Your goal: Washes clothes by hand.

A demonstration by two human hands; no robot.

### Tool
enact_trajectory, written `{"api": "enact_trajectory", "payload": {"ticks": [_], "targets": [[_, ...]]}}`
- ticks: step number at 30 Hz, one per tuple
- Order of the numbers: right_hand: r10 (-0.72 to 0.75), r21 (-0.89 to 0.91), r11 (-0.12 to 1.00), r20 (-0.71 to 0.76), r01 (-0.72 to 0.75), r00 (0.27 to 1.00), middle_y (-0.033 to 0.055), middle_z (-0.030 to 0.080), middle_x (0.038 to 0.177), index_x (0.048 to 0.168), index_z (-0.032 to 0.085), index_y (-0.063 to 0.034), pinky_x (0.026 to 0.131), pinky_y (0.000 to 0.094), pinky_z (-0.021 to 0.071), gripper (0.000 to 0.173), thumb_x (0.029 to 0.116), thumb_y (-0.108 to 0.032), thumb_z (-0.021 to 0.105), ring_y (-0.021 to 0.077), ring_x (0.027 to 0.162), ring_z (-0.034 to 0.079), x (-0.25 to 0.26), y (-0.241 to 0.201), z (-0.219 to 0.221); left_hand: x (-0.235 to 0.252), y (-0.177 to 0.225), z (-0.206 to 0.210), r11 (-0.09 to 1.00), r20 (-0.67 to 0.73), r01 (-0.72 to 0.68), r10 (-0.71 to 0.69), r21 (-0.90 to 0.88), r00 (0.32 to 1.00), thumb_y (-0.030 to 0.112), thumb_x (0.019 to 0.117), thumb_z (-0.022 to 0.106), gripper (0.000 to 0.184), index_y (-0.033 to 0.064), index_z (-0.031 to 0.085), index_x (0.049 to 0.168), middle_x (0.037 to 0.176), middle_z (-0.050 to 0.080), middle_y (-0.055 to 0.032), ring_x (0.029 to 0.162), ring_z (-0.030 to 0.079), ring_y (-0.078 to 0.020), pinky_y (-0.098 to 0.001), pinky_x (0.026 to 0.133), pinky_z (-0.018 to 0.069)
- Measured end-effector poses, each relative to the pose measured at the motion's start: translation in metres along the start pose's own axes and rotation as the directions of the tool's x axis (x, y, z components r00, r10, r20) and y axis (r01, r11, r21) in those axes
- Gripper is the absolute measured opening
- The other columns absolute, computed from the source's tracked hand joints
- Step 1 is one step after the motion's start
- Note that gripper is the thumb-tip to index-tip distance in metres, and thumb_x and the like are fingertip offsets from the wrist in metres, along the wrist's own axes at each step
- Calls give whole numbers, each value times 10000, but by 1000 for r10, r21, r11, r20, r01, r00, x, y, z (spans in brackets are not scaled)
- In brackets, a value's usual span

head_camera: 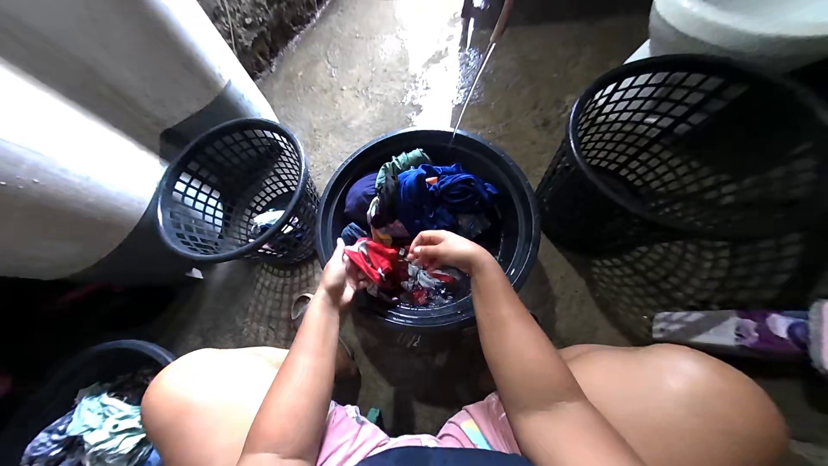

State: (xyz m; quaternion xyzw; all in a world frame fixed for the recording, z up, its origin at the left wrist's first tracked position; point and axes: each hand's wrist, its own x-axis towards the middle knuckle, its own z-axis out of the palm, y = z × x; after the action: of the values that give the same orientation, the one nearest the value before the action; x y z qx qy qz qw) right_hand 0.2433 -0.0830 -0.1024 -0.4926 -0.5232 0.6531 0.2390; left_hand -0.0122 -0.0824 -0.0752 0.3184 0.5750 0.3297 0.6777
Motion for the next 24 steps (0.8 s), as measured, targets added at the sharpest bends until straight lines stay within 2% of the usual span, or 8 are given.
{"api": "enact_trajectory", "payload": {"ticks": [4, 7, 10, 13, 16, 19, 22, 24], "targets": [[150, -318, 939, 35, -132, 988, 203, 670, 1270, 1379, 595, -51, 956, 545, 524, 448, 994, -254, 703, 334, 1107, 665, 12, 12, 19, -40, 35, 19, 955, 123, -296, 298, -32, 947, 490, 1087, 357, 448, 145, 624, 1190, 996, 716, 2, 900, 695, -102, -315, 791, 600], [-3, -308, 951, 44, 16, 999, 201, 668, 1276, 1323, 641, -59, 1019, 541, 513, 356, 1011, -227, 666, 322, 1157, 661, 11, -6, 35, -53, 49, 14, 852, 178, -516, 524, -95, 833, 187, 889, 625, 295, 152, 608, 1182, 1020, 720, 5, 907, 701, -103, -329, 803, 608], [-137, -131, 982, 26, 139, 990, 170, 698, 1164, 1286, 651, -21, 910, 458, 554, 281, 1037, -138, 596, 236, 999, 680, -12, -27, 18, -53, 58, -5, 765, 159, -642, 629, 46, 761, -51, 823, 550, 417, 126, 566, 1201, 1041, 718, 14, 920, 699, -97, -333, 810, 610], [-408, 54, 912, 35, 406, 912, 29, 677, 969, 1108, 646, -26, 802, 308, 569, 196, 1029, -125, 495, 79, 869, 645, -38, -34, -21, -56, 71, -29, 711, 162, -639, 621, 295, 767, -101, 914, 506, 355, 123, 612, 1169, 1009, 721, 48, 893, 692, -56, -295, 804, 607], [-523, 169, 842, 28, 512, 852, -53, 654, 898, 1021, 625, -116, 759, 240, 556, 178, 1047, -148, 452, 22, 822, 626, -55, -41, -42, -63, 83, -42, 774, 160, -571, 549, 272, 820, -56, 963, 494, 312, 126, 662, 1153, 1002, 743, 44, 866, 706, -55, -275, 790, 613], [-500, 172, 846, -73, 505, 863, -35, 658, 873, 1014, 620, -108, 748, 248, 564, 176, 1055, -144, 452, 34, 798, 633, -52, -42, -41, -52, 78, -43, 871, 7, -491, 491, 13, 871, 95, 1031, 393, 270, 159, 613, 1172, 1008, 732, 40, 894, 708, -59, -277, 802, 611], [-223, -184, 969, -374, 164, 900, 135, 695, 1039, 1267, 646, -63, 848, 438, 554, 253, 1055, -171, 561, 226, 927, 669, -30, -35, -27, -11, 33, -42, 973, -174, -174, 199, 153, 964, 598, 1079, 291, 640, 73, 611, 1257, 1018, 706, -71, 889, 681, -160, -373, 812, 579], [-46, -361, 923, -443, -131, 895, 232, 637, 1303, 1400, 602, -73, 1048, 615, 459, 410, 1025, -235, 629, 405, 1221, 604, -11, -23, -20, 14, 1, -40, 978, -145, 9, 22, 206, 989, 650, 1068, 196, 785, 7, 637, 1156, 966, 721, -123, 869, 697, -219, -411, 814, 569]]}}
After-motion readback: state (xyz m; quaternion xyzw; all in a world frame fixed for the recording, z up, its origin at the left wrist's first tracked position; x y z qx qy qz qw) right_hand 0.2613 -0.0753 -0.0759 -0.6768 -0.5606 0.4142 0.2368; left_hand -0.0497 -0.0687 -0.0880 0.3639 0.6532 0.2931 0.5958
